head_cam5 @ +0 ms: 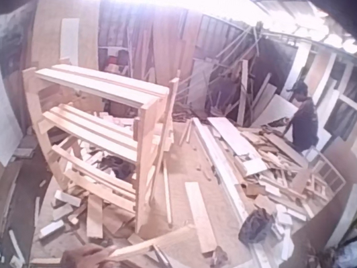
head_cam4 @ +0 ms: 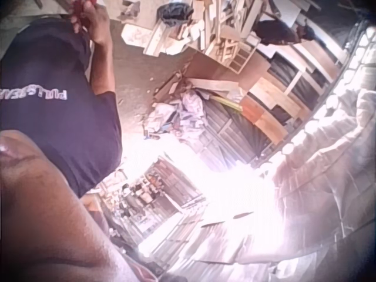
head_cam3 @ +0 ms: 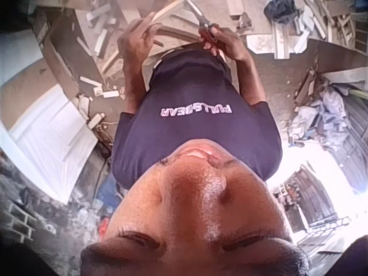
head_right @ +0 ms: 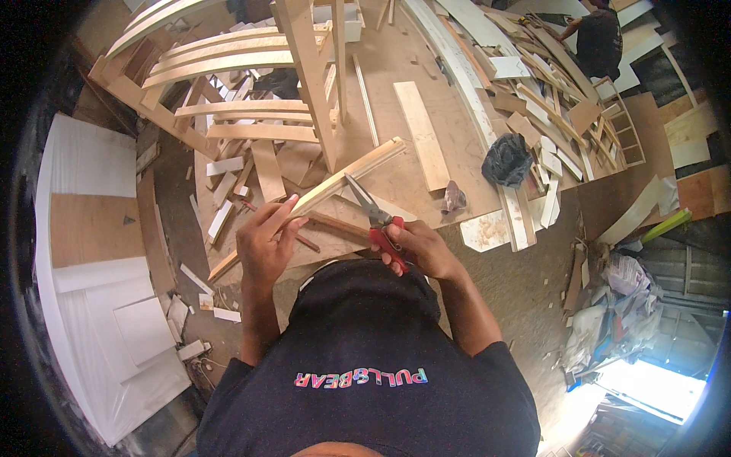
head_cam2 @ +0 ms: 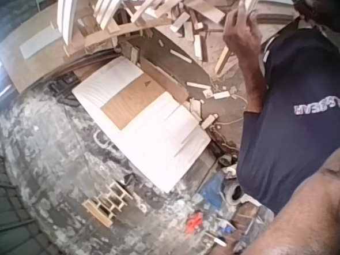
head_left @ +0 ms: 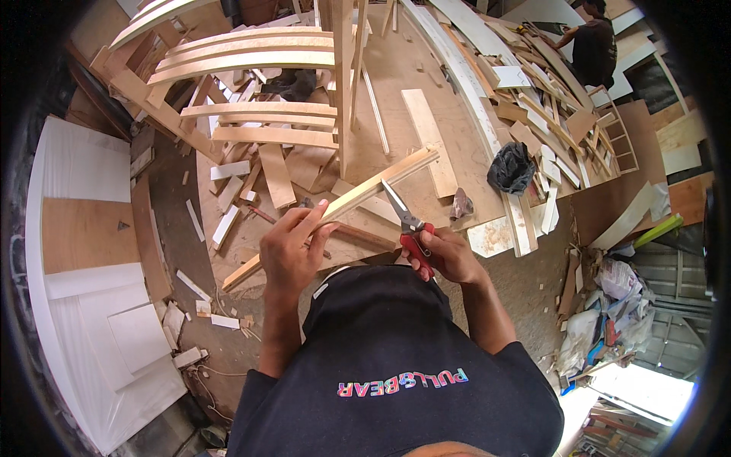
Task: The person assembles a wooden structure by hammering nails into wood pieces, cutting thin wooden strips with shears, and sanding the edges of a wooden board with a piece of sandpaper.
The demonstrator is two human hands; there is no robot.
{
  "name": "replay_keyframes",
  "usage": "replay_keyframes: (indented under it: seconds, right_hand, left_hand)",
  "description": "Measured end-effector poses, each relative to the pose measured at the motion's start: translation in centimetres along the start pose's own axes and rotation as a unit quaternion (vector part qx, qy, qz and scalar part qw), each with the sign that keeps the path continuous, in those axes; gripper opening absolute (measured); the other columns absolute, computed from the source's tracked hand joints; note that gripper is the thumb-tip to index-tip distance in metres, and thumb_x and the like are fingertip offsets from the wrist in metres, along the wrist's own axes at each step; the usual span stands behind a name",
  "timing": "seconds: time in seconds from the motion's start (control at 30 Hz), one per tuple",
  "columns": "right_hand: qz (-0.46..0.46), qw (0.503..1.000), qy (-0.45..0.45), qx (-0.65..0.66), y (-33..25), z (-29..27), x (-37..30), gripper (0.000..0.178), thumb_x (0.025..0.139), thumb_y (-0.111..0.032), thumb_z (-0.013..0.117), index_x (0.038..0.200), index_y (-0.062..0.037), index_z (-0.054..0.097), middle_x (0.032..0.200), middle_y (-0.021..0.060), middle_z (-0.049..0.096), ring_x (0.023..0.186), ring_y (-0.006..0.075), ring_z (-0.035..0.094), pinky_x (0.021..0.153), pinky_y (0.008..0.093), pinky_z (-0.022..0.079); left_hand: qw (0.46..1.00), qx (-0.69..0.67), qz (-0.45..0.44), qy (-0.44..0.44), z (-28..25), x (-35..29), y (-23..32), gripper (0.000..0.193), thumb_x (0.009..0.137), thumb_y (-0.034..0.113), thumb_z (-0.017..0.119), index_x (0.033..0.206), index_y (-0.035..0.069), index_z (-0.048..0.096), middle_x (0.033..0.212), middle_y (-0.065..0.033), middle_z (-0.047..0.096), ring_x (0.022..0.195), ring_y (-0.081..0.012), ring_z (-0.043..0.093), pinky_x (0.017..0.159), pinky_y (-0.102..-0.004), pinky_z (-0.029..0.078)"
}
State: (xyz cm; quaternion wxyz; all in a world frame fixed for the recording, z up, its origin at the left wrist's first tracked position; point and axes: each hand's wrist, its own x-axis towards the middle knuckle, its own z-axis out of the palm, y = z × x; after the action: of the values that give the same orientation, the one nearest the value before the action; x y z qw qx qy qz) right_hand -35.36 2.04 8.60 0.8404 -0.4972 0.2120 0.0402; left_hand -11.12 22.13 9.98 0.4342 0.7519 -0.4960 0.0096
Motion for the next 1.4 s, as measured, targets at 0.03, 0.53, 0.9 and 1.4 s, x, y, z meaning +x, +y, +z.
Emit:
replay_keyframes:
  seconds: [0.03, 0.53, 0.9, 1.4]
  right_hand:
    - [0.005, 1.000, 0.002, -0.005, 0.1, -0.3, -0.1, 0.052, 0.110, -0.045, 0.054, 0.116, 0.0047, 0.068, 0.094, 0.0111, 0.072, 0.079, 0.0160, 0.070, 0.070, 0.0287, 0.055]
    - [-0.031, 0.792, 0.412, -0.450, 13.7, -11.5, 9.2, 0.050, 0.090, -0.033, 0.072, 0.129, -0.0032, 0.062, 0.112, 0.0144, 0.068, 0.102, 0.0340, 0.067, 0.094, 0.0475, 0.052]
    - [-0.087, 0.689, 0.501, -0.516, 16.7, -16.4, 12.8, 0.059, 0.086, -0.041, 0.079, 0.131, -0.0090, 0.061, 0.130, 0.0184, 0.054, 0.129, 0.0397, 0.049, 0.111, 0.0539, 0.036]
    - [-0.082, 0.796, 0.487, -0.349, 14.2, -27.7, 6.2, 0.036, 0.088, -0.025, 0.079, 0.115, -0.0084, 0.062, 0.121, 0.0198, 0.069, 0.106, 0.0322, 0.071, 0.092, 0.0452, 0.053]
  left_hand:
    - [1.000, -0.005, 0.004, 0.005, 0.2, 0.0, -0.1, 0.037, 0.085, 0.009, 0.083, 0.122, 0.005, 0.077, 0.090, -0.0112, 0.073, 0.073, -0.0229, 0.071, 0.063, -0.0332, 0.055]
    - [0.988, -0.042, -0.146, -0.029, 6.3, -1.7, -4.5, 0.033, 0.093, 0.023, 0.081, 0.118, 0.003, 0.078, 0.087, -0.0176, 0.072, 0.076, -0.0317, 0.071, 0.071, -0.0409, 0.055]
    - [0.969, -0.124, -0.189, -0.103, 15.0, -3.4, -3.6, 0.040, 0.100, 0.029, 0.073, 0.128, 0.001, 0.073, 0.102, -0.0203, 0.075, 0.092, -0.0318, 0.074, 0.084, -0.0375, 0.055]
    - [0.951, -0.141, -0.247, -0.125, 21.5, 0.6, 6.5, 0.037, 0.101, 0.021, 0.070, 0.132, 0.000, 0.071, 0.106, -0.0217, 0.075, 0.095, -0.0274, 0.074, 0.087, -0.0358, 0.055]
